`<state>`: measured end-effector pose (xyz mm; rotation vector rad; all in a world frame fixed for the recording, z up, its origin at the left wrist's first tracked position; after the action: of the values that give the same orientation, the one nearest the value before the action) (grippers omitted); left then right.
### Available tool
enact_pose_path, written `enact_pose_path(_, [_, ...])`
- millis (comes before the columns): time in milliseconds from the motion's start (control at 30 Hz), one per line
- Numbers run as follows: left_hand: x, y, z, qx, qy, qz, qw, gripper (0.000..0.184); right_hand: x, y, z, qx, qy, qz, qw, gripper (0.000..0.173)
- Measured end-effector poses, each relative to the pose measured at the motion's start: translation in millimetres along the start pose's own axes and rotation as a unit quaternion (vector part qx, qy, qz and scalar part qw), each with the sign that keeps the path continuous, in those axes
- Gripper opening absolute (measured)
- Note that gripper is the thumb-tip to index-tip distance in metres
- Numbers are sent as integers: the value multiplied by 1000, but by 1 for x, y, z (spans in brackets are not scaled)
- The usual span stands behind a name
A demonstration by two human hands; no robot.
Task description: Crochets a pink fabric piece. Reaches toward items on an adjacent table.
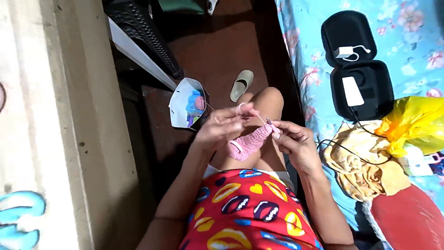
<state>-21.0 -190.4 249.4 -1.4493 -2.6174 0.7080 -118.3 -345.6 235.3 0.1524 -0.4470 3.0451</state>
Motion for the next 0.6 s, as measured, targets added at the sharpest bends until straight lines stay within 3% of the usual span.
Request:
enact_pose_path(100, [-8,-29,-11,-94,1,-24,995,76,5,-8,7,26,16,7,1000,33])
enact_pose_path(300, [0,-43,-28,-184,-39,-118,975,85,15,-26,26,145,99,-20,984,33])
enact_pose_path(333, [2,-43,-30,-187,-40,-131,973,86,17,-27,30,221,128,-33,966,31])
enact_pose_path(400, [4,-42,-32,-199,-41,-153,967,88,21,-32,40,409,203,-73,887,30])
enact_pose_path(433, [5,-41,-33,-211,-44,-162,963,89,23,-35,43,464,232,-89,850,30])
enact_pose_path(467, [6,-40,-34,-222,-48,-169,959,90,23,-36,44,477,243,-93,840,30])
enact_pose_path(500, [7,-40,-35,-228,-50,-174,957,91,23,-34,43,447,236,-85,859,30])
enact_pose_path(533, [8,-40,-35,-225,-50,-176,957,92,21,-30,40,371,205,-65,903,29])
enact_pose_path(600, [7,-40,-31,-192,-48,-173,965,91,13,-23,25,122,100,-38,987,32])
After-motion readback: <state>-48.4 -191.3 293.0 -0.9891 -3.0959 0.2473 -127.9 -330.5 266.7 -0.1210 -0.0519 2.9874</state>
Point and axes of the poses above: each hand's wrist, its own x-axis away from the middle knuckle, its own y-axis out of the back of the hand, z = x × y, the point moved 9 cm from there along -x, towards the middle knuckle, and after that the axes turned 10 degrees about z, right-handed, at the moved point
